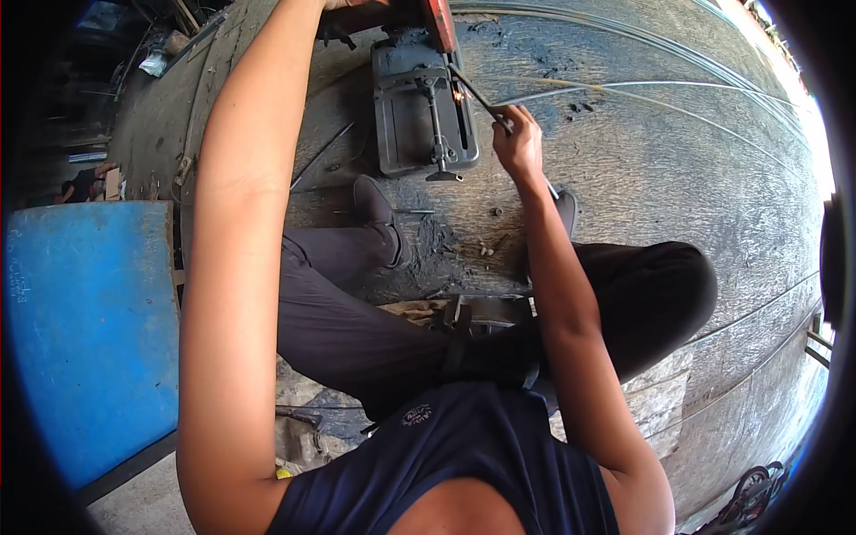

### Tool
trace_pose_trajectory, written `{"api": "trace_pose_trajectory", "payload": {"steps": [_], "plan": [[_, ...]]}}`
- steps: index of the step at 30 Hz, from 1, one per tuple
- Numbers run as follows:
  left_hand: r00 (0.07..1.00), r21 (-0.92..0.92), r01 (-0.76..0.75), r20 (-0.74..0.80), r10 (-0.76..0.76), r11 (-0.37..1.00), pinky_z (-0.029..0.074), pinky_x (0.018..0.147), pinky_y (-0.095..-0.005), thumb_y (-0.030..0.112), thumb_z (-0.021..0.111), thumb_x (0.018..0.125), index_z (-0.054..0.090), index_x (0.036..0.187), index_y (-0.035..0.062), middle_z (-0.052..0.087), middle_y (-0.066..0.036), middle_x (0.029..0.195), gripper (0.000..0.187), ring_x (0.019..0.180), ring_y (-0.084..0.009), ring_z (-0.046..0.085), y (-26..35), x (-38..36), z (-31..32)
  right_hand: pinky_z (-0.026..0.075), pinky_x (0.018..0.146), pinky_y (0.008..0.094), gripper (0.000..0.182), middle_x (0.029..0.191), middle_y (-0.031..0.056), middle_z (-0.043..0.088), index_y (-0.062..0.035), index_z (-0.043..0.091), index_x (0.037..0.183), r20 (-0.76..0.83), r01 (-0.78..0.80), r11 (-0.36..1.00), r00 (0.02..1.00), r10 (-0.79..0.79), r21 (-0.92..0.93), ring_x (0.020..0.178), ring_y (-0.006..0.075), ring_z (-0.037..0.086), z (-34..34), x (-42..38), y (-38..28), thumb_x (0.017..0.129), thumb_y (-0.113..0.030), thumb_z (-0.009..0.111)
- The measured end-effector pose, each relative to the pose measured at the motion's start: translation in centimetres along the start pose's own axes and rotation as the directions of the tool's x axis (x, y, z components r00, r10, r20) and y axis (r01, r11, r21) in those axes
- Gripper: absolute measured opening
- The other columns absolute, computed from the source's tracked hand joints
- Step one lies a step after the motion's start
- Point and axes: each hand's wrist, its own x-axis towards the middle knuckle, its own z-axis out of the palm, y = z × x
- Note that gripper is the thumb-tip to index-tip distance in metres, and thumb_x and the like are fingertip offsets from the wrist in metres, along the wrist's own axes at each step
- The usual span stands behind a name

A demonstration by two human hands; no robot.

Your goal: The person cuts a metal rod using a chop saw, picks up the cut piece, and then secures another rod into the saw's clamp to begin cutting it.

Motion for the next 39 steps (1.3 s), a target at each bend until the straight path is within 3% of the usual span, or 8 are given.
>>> {"api": "trace_pose_trajectory", "payload": {"steps": [3,5,9,28,32,34,38,39], "plan": [[1.000,-0.019,-0.007,0.024,0.007,1.000,0.048,0.063,-0.0404,0.037,0.057,0.072,0.058,0.090,0.0122,0.056,-0.008,0.082,0.031,0.073,-0.0247,0.055,-0.1,-0.4,0.1,0.048,0.064,0.0334,0.026,0.085,0.0110,0.063,-0.0038,0.067,0.101,0.082,-0.250,0.928,0.968,0.237,0.276,0.071,0.0233,0.061,0.0,-0.1,1.3,0.075,-0.001,0.066],[0.998,-0.066,-0.019,0.057,0.023,0.998,0.049,0.063,-0.0409,0.037,0.057,0.072,0.058,0.091,0.0125,0.055,-0.008,0.083,0.032,0.074,-0.0248,0.055,-0.2,-0.4,0.1,0.045,0.051,0.0266,0.023,0.084,0.0063,0.062,-0.0012,0.065,0.106,0.235,-0.507,0.675,0.858,0.457,0.536,0.061,0.0107,0.057,-0.2,-0.3,1.4,0.082,-0.003,0.066],[0.998,-0.005,-0.025,0.062,0.026,1.000,0.049,0.064,-0.0416,0.038,0.057,0.071,0.058,0.093,0.0126,0.054,-0.008,0.084,0.033,0.074,-0.0251,0.055,-0.1,-0.1,-0.1,0.046,0.049,0.0241,0.027,0.087,0.0089,0.065,0.0028,0.058,0.118,0.308,-0.553,0.353,0.773,0.554,0.755,0.058,0.0105,0.056,-0.7,-0.6,2.3,0.092,-0.006,0.058],[0.993,-0.061,-0.007,0.121,0.014,0.998,0.055,0.063,-0.0434,0.038,0.055,0.073,0.058,0.089,0.0116,0.055,-0.007,0.080,0.031,0.070,-0.0251,0.058,-0.1,-0.3,0.0,0.033,0.043,0.0205,0.031,0.082,0.0094,0.066,-0.0025,0.054,0.125,0.379,-0.586,0.343,0.773,0.509,0.734,0.051,0.0051,0.044,-0.9,0.0,1.5,0.094,-0.006,0.048],[0.995,-0.053,-0.007,0.097,0.012,0.999,0.054,0.063,-0.0439,0.037,0.054,0.073,0.059,0.090,0.0126,0.056,-0.007,0.081,0.030,0.070,-0.0245,0.057,-0.1,-0.1,-0.1,0.050,0.065,0.0310,0.027,0.079,0.0131,0.071,-0.0057,0.065,0.111,0.202,-0.457,0.846,0.887,0.414,0.274,0.067,0.0175,0.065,1.3,0.0,0.7,0.087,-0.009,0.054],[0.996,-0.044,-0.011,0.085,0.014,0.999,0.054,0.062,-0.0437,0.037,0.054,0.073,0.059,0.091,0.0126,0.056,-0.007,0.081,0.030,0.069,-0.0245,0.056,-0.1,0.2,-0.2,0.051,0.073,0.0320,0.028,0.082,0.0150,0.071,-0.0069,0.065,0.112,0.214,-0.365,0.910,0.922,0.323,0.196,0.077,0.0213,0.069,1.2,-0.2,0.0,0.085,-0.010,0.055],[0.994,-0.044,-0.064,0.081,0.068,0.997,0.054,0.061,-0.0439,0.037,0.055,0.073,0.058,0.091,0.0110,0.055,-0.008,0.081,0.031,0.069,-0.0255,0.056,-0.1,-0.7,0.2,0.051,0.064,0.0311,0.026,0.081,0.0126,0.071,-0.0072,0.065,0.111,0.185,-0.453,0.836,0.891,0.414,0.311,0.070,0.0198,0.067,1.8,-0.4,3.4,0.086,-0.010,0.057],[0.995,-0.045,-0.065,0.078,0.068,0.997,0.054,0.061,-0.0439,0.037,0.055,0.073,0.058,0.091,0.0110,0.055,-0.008,0.081,0.031,0.069,-0.0255,0.056,-0.1,-0.5,0.1,0.044,0.051,0.0261,0.027,0.077,0.0088,0.067,-0.0056,0.063,0.114,0.292,-0.623,0.604,0.776,0.559,0.497,0.059,0.0145,0.057,0.4,0.0,2.0,0.089,-0.011,0.057]]}}
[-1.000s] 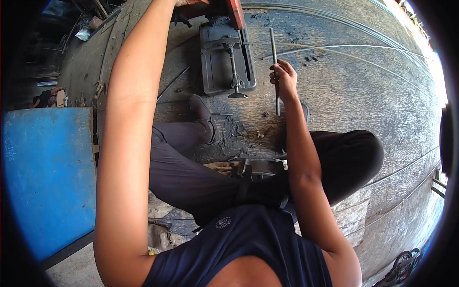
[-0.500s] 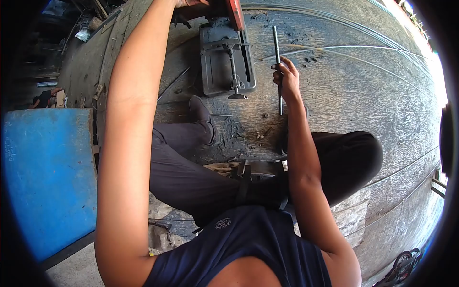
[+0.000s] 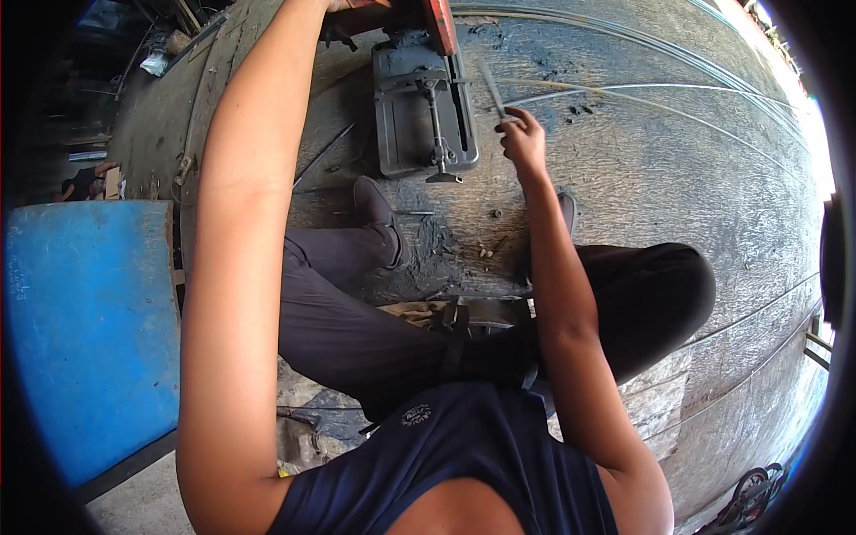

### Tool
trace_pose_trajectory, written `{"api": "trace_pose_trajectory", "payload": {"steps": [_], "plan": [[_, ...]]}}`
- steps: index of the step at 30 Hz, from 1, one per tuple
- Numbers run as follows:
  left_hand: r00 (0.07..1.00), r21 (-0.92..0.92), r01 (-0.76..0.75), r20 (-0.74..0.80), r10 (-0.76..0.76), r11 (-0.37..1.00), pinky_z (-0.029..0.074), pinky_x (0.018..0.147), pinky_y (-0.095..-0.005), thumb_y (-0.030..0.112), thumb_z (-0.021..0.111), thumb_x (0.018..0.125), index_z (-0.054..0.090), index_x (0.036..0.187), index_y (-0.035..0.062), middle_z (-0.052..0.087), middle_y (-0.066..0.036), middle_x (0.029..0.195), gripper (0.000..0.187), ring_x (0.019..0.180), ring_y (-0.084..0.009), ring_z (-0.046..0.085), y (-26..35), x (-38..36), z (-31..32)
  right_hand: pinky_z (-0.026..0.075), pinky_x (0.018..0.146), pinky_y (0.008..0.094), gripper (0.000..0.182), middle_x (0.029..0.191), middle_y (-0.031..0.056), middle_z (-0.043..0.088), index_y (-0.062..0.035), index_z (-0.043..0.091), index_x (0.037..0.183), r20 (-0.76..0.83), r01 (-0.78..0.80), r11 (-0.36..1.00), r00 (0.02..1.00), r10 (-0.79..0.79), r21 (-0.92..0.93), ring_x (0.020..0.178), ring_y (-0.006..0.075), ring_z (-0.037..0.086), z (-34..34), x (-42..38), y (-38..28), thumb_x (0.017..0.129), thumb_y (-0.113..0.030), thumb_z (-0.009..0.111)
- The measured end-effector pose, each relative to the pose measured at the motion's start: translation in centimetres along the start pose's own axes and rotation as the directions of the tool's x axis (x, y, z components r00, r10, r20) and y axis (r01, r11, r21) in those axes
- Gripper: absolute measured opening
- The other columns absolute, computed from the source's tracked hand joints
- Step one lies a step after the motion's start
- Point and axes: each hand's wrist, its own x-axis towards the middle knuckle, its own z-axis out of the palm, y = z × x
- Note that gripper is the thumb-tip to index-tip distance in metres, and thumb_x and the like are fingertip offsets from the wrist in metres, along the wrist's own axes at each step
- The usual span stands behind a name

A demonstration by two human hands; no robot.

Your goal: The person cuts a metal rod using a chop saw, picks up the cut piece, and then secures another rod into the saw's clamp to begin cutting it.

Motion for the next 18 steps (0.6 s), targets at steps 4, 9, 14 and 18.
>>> {"api": "trace_pose_trajectory", "payload": {"steps": [4,9,14,18], "plan": [[0.997,-0.027,0.071,-0.037,-0.071,0.997,0.054,0.060,-0.0449,0.037,0.056,0.073,0.055,0.091,0.0093,0.053,-0.009,0.080,0.033,0.068,-0.0273,0.057,0.1,0.5,-0.2,0.038,0.050,0.0241,0.015,0.079,0.0069,0.052,0.0000,0.055,0.104,0.137,-0.176,0.614,0.984,0.110,0.770,0.060,0.0139,0.047,-2.5,1.0,-2.3,0.097,-0.012,0.049],[0.999,-0.045,0.053,0.017,-0.052,0.998,0.055,0.060,-0.0449,0.037,0.056,0.073,0.054,0.092,0.0092,0.053,-0.010,0.081,0.033,0.068,-0.0279,0.057,-0.1,0.4,-0.2,0.045,0.080,0.0369,0.033,0.072,-0.0034,0.042,-0.0065,0.056,0.123,0.016,-0.044,0.797,0.999,0.044,0.603,0.069,0.0125,0.044,-4.1,-0.2,-7.4,0.099,-0.029,0.054],[0.998,-0.001,0.045,-0.036,-0.045,0.999,0.056,0.060,-0.0451,0.037,0.056,0.073,0.055,0.095,0.0089,0.053,-0.010,0.081,0.036,0.070,-0.0278,0.057,-0.1,0.3,-0.1,0.056,0.078,0.0330,0.029,0.090,0.0067,0.065,-0.0017,0.056,0.123,-0.094,0.131,0.938,0.990,-0.106,0.322,0.078,0.0187,0.066,-4.9,-0.4,-7.5,0.099,-0.018,0.054],[0.999,-0.015,0.023,-0.032,-0.023,1.000,0.056,0.059,-0.0448,0.038,0.056,0.074,0.056,0.097,0.0095,0.053,-0.010,0.081,0.037,0.071,-0.0277,0.057,0.1,-0.7,0.2,0.058,0.082,0.0318,0.026,0.104,0.0153,0.068,0.0043,0.062,0.116,-0.013,0.294,0.916,0.953,-0.302,0.271,0.088,0.0200,0.069,-5.6,0.1,-6.9,0.096,-0.011,0.055]]}}
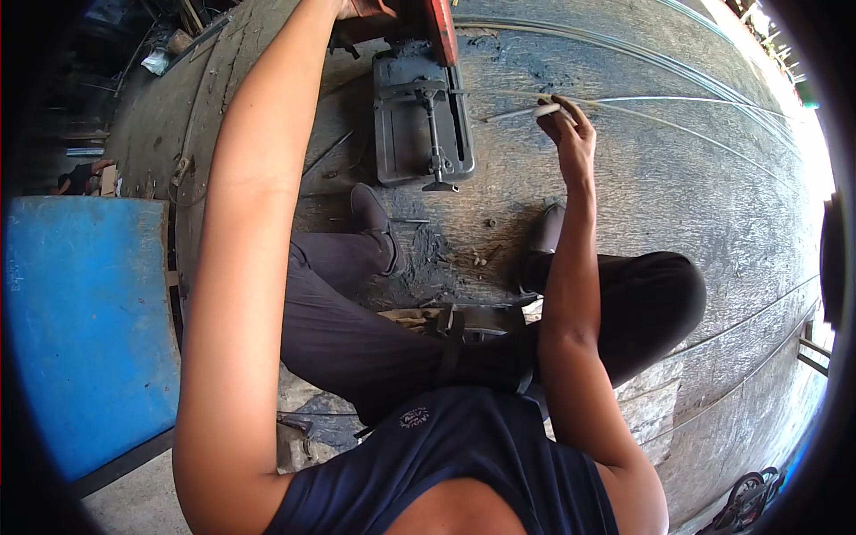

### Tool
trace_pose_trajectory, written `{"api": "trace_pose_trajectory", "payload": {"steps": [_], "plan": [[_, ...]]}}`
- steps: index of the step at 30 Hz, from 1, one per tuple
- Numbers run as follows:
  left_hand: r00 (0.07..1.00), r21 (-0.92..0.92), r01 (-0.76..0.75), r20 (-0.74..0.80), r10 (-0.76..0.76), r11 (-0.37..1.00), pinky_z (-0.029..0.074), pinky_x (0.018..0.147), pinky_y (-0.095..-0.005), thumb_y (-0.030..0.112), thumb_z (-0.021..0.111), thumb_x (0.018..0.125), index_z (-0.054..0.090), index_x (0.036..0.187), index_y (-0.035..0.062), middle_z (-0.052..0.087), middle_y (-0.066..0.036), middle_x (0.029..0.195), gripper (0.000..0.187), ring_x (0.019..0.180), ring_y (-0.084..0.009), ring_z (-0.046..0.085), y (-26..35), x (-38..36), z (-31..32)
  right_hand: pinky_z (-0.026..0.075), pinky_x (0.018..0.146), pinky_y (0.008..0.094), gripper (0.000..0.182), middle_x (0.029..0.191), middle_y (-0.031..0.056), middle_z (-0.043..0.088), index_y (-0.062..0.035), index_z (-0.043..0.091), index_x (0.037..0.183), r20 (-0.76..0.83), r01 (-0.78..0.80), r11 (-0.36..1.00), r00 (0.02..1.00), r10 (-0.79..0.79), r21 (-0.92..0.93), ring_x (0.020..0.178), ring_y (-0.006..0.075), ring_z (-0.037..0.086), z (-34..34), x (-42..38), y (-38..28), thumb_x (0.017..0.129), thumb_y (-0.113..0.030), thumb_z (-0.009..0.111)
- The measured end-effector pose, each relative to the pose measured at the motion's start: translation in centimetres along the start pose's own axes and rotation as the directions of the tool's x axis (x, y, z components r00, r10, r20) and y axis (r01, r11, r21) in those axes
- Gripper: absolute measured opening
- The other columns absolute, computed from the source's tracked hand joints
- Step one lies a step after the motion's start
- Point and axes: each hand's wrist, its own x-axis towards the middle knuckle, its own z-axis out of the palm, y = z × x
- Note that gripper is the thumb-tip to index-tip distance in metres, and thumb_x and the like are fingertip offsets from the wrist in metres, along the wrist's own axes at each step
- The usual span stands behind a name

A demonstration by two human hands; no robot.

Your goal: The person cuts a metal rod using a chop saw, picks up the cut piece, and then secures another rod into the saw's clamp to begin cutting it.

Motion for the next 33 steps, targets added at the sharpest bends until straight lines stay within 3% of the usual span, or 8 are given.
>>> {"api": "trace_pose_trajectory", "payload": {"steps": [3,5,8,11,14,19,23,33], "plan": [[0.999,-0.040,-0.003,-0.054,0.001,0.999,0.056,0.060,-0.0461,0.038,0.056,0.074,0.055,0.099,0.0090,0.052,-0.010,0.084,0.038,0.071,-0.0285,0.057,-0.2,-0.3,0.2,0.057,0.082,0.0308,0.022,0.095,0.0140,0.069,0.0048,0.067,0.104,-0.125,-0.005,0.999,0.992,-0.001,-0.047,0.086,0.0180,0.068,0.2,0.1,0.4,0.092,-0.013,0.062],[1.000,-0.054,0.013,0.005,-0.012,0.998,0.057,0.063,-0.0496,0.037,0.057,0.073,0.054,0.101,0.0080,0.050,-0.011,0.088,0.041,0.073,-0.0300,0.057,-0.2,0.6,-0.1,0.051,0.070,0.0233,0.019,0.084,0.0107,0.070,0.0022,0.070,0.094,-0.193,0.088,0.901,0.964,-0.185,-0.425,0.077,0.0120,0.066,0.3,0.2,1.2,0.084,-0.013,0.074],[0.993,-0.038,0.035,0.113,-0.030,0.999,0.057,0.068,-0.0533,0.037,0.057,0.073,0.053,0.102,0.0076,0.049,-0.011,0.089,0.042,0.074,-0.0311,0.057,-0.2,1.5,-0.9,0.047,0.064,0.0221,0.016,0.083,0.0089,0.070,0.0013,0.067,0.086,-0.187,0.116,0.856,0.952,-0.240,-0.504,0.074,0.0100,0.064,-0.6,0.5,2.6,0.082,-0.011,0.075],[0.999,-0.046,0.021,0.041,-0.019,0.999,0.056,0.070,-0.0536,0.037,0.057,0.073,0.053,0.101,0.0086,0.050,-0.011,0.089,0.039,0.074,-0.0299,0.056,-0.1,0.6,-0.4,0.051,0.068,0.0240,0.023,0.085,0.0112,0.067,0.0024,0.055,0.099,-0.128,0.208,0.881,0.950,-0.286,-0.424,0.077,0.0148,0.067,-0.3,0.8,3.3,0.084,-0.005,0.071],[1.000,-0.063,0.008,0.031,-0.006,0.998,0.056,0.069,-0.0530,0.036,0.056,0.074,0.054,0.101,0.0101,0.051,-0.012,0.090,0.037,0.073,-0.0288,0.055,-0.2,0.6,-0.3,0.059,0.084,0.0408,0.048,0.104,0.0244,0.062,0.0009,0.029,0.122,-0.144,-0.048,0.999,0.988,0.047,-0.002,0.092,0.0341,0.068,1.5,-0.4,1.7,0.087,0.006,0.061],[0.998,-0.023,-0.016,0.061,0.018,1.000,0.057,0.069,-0.0491,0.035,0.054,0.075,0.056,0.097,0.0141,0.055,-0.010,0.086,0.031,0.070,-0.0261,0.056,-0.2,1.2,-0.5,0.059,0.077,0.0345,0.040,0.103,0.0170,0.062,0.0016,0.034,0.122,-0.030,-0.233,0.970,0.971,0.235,0.075,0.086,0.0251,0.068,1.5,-1.3,3.7,0.087,0.006,0.052],[0.987,-0.050,-0.029,0.155,0.037,0.998,0.057,0.064,-0.0446,0.034,0.052,0.075,0.059,0.093,0.0164,0.059,-0.007,0.076,0.026,0.066,-0.0240,0.058,-0.2,0.8,-0.6,0.044,0.056,0.0232,0.017,0.079,0.0026,0.054,-0.0047,0.049,0.106,-0.074,-0.290,0.941,0.949,0.307,0.175,0.065,0.0091,0.052,2.8,-1.5,5.4,0.091,-0.006,0.059],[0.995,-0.092,0.009,0.102,0.001,0.996,0.057,0.063,-0.0454,0.033,0.054,0.077,0.058,0.090,0.0122,0.061,-0.008,0.077,0.025,0.066,-0.0243,0.060,-0.3,0.5,-0.2,0.051,0.068,0.0267,0.023,0.085,0.0073,0.064,0.0037,0.060,0.109,0.019,-0.203,0.977,0.979,0.203,0.056,0.073,0.0136,0.062,4.1,-1.6,6.3,0.099,-0.015,0.051]]}}
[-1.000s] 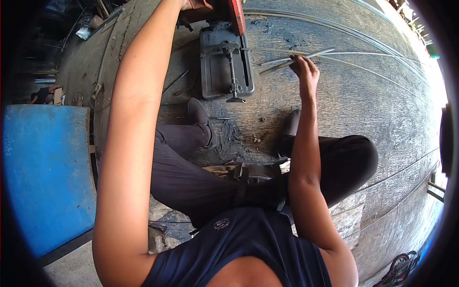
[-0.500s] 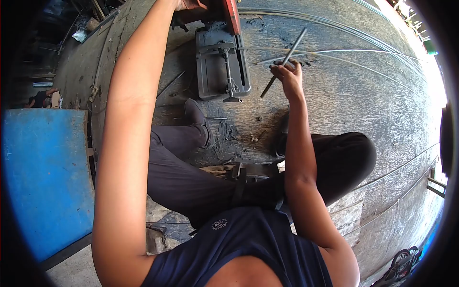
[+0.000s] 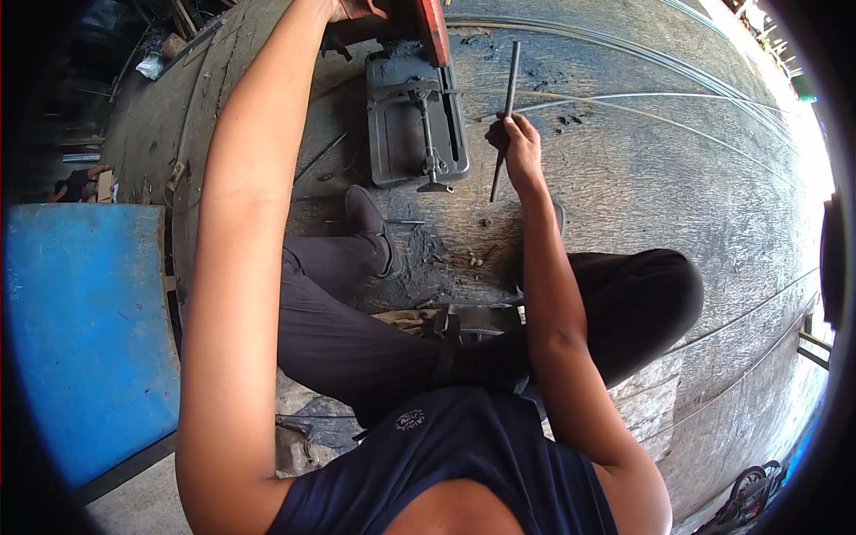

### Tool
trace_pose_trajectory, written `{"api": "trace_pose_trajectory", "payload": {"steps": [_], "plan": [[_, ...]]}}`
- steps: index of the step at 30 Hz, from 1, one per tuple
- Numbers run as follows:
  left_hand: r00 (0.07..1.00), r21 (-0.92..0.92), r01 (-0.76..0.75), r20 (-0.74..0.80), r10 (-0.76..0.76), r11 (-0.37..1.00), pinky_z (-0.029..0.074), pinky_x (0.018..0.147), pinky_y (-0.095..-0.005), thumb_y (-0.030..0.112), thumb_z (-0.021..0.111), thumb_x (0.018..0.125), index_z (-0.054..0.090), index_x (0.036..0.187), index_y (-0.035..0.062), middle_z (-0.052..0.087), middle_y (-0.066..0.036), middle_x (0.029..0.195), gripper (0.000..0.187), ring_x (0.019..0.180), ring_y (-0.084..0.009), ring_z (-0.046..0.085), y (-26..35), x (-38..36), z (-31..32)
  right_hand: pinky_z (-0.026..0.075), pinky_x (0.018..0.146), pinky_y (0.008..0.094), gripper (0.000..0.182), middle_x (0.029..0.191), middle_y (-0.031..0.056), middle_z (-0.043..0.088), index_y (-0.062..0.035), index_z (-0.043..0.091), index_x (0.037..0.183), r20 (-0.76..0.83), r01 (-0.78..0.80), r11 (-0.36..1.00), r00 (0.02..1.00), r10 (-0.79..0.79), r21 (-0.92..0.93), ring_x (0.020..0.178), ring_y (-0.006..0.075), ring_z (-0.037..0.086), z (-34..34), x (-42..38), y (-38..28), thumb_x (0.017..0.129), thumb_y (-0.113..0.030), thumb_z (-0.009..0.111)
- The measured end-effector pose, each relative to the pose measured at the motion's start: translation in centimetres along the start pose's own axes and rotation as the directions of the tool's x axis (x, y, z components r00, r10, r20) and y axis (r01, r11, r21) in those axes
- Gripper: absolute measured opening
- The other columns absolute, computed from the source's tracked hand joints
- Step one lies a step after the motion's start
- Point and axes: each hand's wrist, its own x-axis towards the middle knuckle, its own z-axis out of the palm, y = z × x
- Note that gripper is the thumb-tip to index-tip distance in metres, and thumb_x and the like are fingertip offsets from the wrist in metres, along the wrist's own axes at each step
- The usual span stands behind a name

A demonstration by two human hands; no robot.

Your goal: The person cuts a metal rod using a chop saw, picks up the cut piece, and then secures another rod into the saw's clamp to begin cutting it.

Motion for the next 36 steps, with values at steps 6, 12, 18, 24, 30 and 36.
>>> {"api": "trace_pose_trajectory", "payload": {"steps": [6,12,18,24,30,36], "plan": [[1.000,0.033,0.023,0.015,-0.023,0.999,0.054,0.060,-0.0428,0.032,0.055,0.078,0.059,0.083,0.0115,0.060,-0.007,0.072,0.021,0.065,-0.0232,0.059,0.1,0.8,-0.6,0.051,0.072,0.0260,0.027,0.086,0.0060,0.063,0.0034,0.059,0.112,0.019,0.001,1.000,1.000,-0.001,0.009,0.076,0.0131,0.062,0.0,-0.2,-0.4,0.100,-0.017,0.047],[1.000,0.031,-0.007,-0.004,0.007,1.000,0.053,0.059,-0.0394,0.032,0.055,0.077,0.060,0.083,0.0133,0.061,-0.006,0.072,0.021,0.064,-0.0227,0.060,0.2,0.3,-0.1,0.050,0.075,0.0259,0.026,0.089,0.0050,0.065,0.0045,0.062,0.110,0.002,0.167,0.981,0.986,-0.168,-0.097,0.079,0.0101,0.061,0.9,-0.6,-0.5,0.095,-0.017,0.061],[0.999,0.007,0.016,0.045,-0.016,1.000,0.053,0.062,-0.0391,0.032,0.055,0.076,0.061,0.086,0.0134,0.062,-0.006,0.075,0.022,0.066,-0.0226,0.060,0.1,0.6,-0.4,0.051,0.077,0.0260,0.025,0.088,0.0060,0.067,0.0066,0.066,0.105,0.022,0.219,0.958,0.976,-0.219,-0.187,0.082,0.0105,0.062,1.7,-1.1,-1.6,0.091,-0.015,0.067],[1.000,0.009,0.027,0.015,-0.027,1.000,0.054,0.068,-0.0414,0.033,0.055,0.077,0.061,0.089,0.0132,0.063,-0.007,0.081,0.024,0.072,-0.0236,0.061,0.0,0.7,-0.4,0.050,0.073,0.0244,0.026,0.087,0.0059,0.066,0.0065,0.066,0.108,0.008,0.179,0.978,0.984,-0.179,-0.110,0.080,0.0098,0.061,1.9,-1.2,-1.7,0.092,-0.014,0.064],[0.999,-0.058,-0.018,0.041,0.020,0.998,0.054,0.071,-0.0479,0.032,0.058,0.076,0.060,0.089,0.0107,0.059,-0.009,0.081,0.025,0.072,-0.0282,0.058,0.5,0.9,-0.6,0.042,0.058,0.0228,0.031,0.076,0.0010,0.057,0.0054,0.061,0.116,0.110,0.109,0.992,0.989,-0.102,-0.056,0.065,0.0065,0.050,1.4,-1.0,-1.4,0.100,-0.018,0.051],[0.985,-0.078,0.085,0.157,-0.072,0.993,0.054,0.071,-0.0509,0.029,0.055,0.075,0.061,0.084,0.0080,0.060,-0.011,0.077,0.023,0.071,-0.0320,0.059,1.2,2.1,-1.4,0.037,0.056,0.0233,0.031,0.074,0.0013,0.051,0.0035,0.058,0.117,0.114,-0.077,0.996,0.991,0.072,0.038,0.061,0.0086,0.043,1.6,-1.2,-1.9,0.102,-0.019,0.043]]}}
